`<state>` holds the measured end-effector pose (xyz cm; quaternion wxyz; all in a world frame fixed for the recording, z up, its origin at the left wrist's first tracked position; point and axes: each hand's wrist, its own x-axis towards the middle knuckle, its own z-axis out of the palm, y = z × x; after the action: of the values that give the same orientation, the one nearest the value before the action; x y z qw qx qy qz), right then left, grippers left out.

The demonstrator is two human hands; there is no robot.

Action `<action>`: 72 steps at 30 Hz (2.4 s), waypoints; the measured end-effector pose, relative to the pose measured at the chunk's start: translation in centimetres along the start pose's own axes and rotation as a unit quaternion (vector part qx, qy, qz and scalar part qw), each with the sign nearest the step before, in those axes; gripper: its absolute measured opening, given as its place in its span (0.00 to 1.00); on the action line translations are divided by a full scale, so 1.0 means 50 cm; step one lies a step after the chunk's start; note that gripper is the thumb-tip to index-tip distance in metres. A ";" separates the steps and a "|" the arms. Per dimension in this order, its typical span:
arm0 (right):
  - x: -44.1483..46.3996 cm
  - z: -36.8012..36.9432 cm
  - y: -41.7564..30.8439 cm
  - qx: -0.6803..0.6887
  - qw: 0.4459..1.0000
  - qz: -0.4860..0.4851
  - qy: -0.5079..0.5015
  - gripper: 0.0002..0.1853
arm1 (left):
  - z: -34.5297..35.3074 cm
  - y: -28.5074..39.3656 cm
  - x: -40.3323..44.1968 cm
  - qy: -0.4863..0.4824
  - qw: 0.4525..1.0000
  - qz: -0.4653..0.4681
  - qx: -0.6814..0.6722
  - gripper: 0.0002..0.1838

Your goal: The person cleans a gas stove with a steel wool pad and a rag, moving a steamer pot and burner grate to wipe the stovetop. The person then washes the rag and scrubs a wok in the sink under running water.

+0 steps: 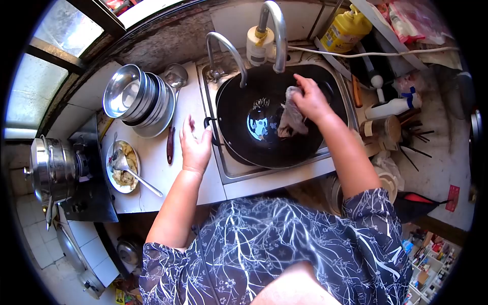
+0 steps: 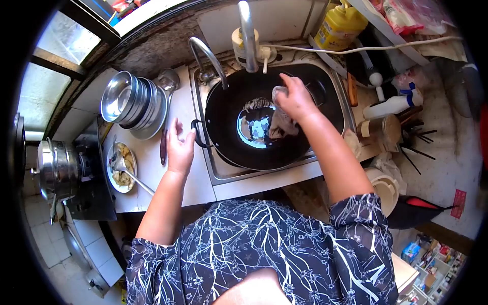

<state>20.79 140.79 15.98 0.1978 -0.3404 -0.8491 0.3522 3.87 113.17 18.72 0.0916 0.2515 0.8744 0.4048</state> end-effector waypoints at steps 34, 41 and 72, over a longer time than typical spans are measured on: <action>-0.047 0.162 0.096 -0.334 0.890 0.100 -0.294 0.21 | 0.078 0.051 -0.013 -0.066 0.869 -0.269 -0.409 0.15; -0.097 0.149 0.004 -0.080 0.904 -0.034 -0.419 0.10 | 0.071 0.088 -0.011 -0.067 0.874 -0.245 -0.415 0.14; 0.037 0.293 -0.169 0.512 0.830 0.220 -0.022 0.15 | 0.059 0.076 -0.001 -0.088 0.871 -0.294 -0.383 0.15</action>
<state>7.38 130.92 12.49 0.2421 -0.3607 -0.4539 0.7780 6.38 117.17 19.66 0.3717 -0.0378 0.6727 0.6387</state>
